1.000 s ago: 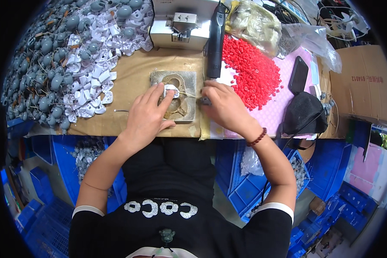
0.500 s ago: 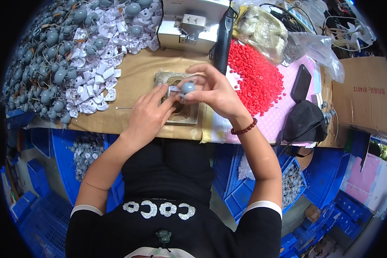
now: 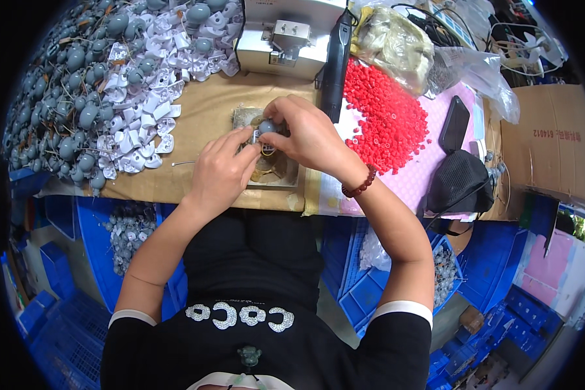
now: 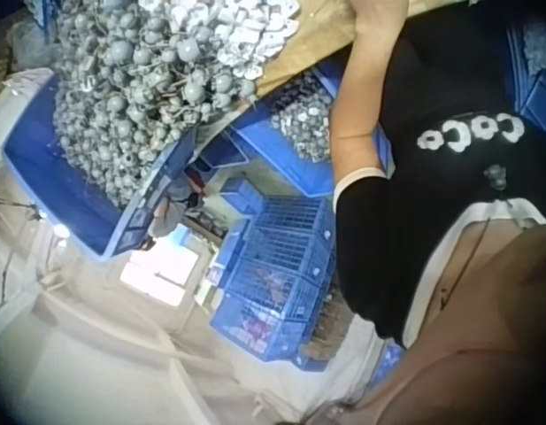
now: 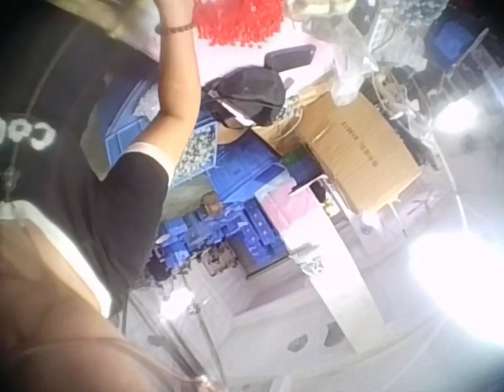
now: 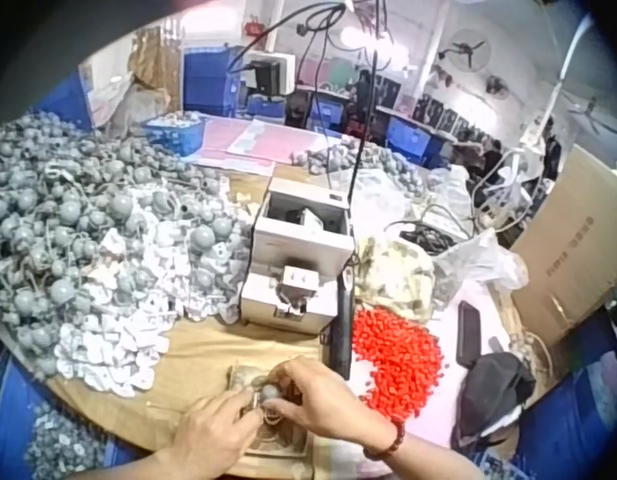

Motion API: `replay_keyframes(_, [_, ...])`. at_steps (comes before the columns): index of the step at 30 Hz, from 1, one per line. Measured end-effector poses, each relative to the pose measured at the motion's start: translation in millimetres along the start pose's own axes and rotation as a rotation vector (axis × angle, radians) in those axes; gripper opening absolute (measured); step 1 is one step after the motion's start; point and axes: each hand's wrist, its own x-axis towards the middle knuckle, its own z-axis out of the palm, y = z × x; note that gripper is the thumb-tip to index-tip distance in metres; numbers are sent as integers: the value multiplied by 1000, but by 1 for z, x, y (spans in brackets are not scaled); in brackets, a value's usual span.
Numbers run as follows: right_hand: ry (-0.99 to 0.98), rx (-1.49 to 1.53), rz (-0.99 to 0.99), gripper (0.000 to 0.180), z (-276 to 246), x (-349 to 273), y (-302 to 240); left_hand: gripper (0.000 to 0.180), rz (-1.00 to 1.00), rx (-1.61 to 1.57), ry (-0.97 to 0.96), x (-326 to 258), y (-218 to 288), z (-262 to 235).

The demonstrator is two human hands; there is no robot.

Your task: Assembling small spherical plastic components using a handheld power tool at a manufacturing workbench.

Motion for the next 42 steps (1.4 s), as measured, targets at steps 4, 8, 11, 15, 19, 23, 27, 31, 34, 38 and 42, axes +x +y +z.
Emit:
replay_keyframes(4, [52, -151, -163, 36, 0, -2, -3, 16, 1, -7, -3, 1, 0, 0])
replay_keyframes(8, [84, -43, -61, 38, 4, -8, 8, 16, -11, -21, 3, 4, 1, -1])
replay_keyframes(11, [55, -19, 33, 33, 2, -8, 2, 23, -67, -23, -44, 11, 1, -2])
replay_keyframes(15, [-212, -31, 229, 31, -9, 2, -9, 34, -158, -36, -121, 27, 4, -8])
replay_keyframes(19, [-202, -145, 160, 31, -14, 15, -7, 32, -165, -108, -60, 32, 5, -8])
replay_keyframes(23, [-181, -76, 96, 31, -12, 9, -3, 33, -152, -45, -116, 31, 4, -4])
replay_keyframes(27, [554, -119, 40, 34, -32, 9, 49, 34, -143, -49, -123, 32, 3, 0])
replay_keyframes(31, [440, -345, 333, 62, -34, 26, 85, 32, -151, -81, -98, 30, 3, 0])
replay_keyframes(34, [479, -283, 446, 72, -27, 35, 83, 30, -152, -113, -77, 31, 1, 0])
replay_keyframes(38, [683, 39, 393, 73, -35, 29, 71, 31, -158, -107, -78, 32, 2, 0])
replay_keyframes(42, [1011, 322, -184, 70, -60, 28, 31, 31, -165, -110, -83, 32, 0, 1])
